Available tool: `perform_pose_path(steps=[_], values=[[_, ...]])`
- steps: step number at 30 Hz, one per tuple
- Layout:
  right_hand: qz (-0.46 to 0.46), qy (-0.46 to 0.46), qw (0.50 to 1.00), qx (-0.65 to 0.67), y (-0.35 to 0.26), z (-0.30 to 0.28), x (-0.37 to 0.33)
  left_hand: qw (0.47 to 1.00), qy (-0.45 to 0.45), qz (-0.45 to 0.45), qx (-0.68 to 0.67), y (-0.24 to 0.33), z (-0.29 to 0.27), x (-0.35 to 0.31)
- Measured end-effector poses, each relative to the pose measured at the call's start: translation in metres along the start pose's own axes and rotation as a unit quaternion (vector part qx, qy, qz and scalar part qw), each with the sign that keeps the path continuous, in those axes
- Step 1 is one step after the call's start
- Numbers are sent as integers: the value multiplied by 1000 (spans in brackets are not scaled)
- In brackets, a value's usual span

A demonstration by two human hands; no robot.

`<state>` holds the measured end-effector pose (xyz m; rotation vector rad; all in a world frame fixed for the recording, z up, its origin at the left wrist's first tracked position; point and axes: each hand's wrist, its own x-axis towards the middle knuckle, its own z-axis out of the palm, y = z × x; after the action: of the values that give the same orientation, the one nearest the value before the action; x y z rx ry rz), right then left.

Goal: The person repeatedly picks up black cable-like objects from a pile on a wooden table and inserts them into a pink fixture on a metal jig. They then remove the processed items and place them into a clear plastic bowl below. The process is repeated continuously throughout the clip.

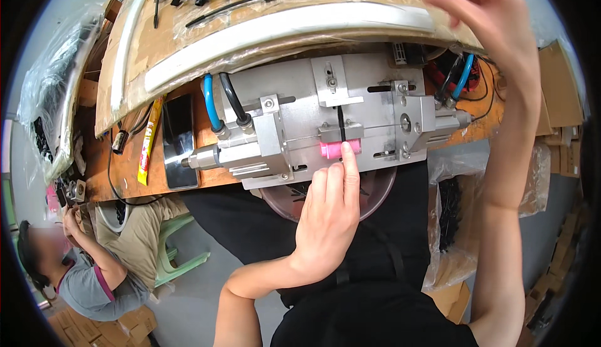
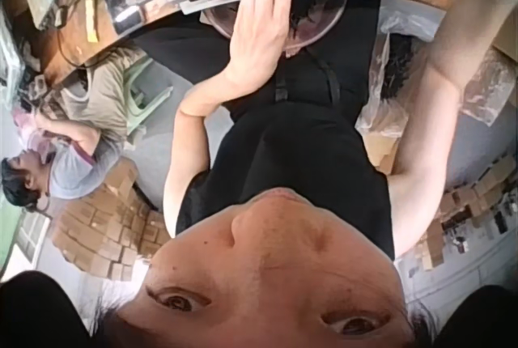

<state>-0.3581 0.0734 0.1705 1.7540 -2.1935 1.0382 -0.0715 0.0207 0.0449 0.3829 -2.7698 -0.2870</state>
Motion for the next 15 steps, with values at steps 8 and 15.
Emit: perform_pose_path(steps=[8, 15], values=[[46, 40, 990, 128, -101, 92, -147, 987, 157, -12, 15, -55, -49, 62], [15, 70, 997, 42, -117, 152, -169, 992, 15, -111, -64, -107, -105, 147]])
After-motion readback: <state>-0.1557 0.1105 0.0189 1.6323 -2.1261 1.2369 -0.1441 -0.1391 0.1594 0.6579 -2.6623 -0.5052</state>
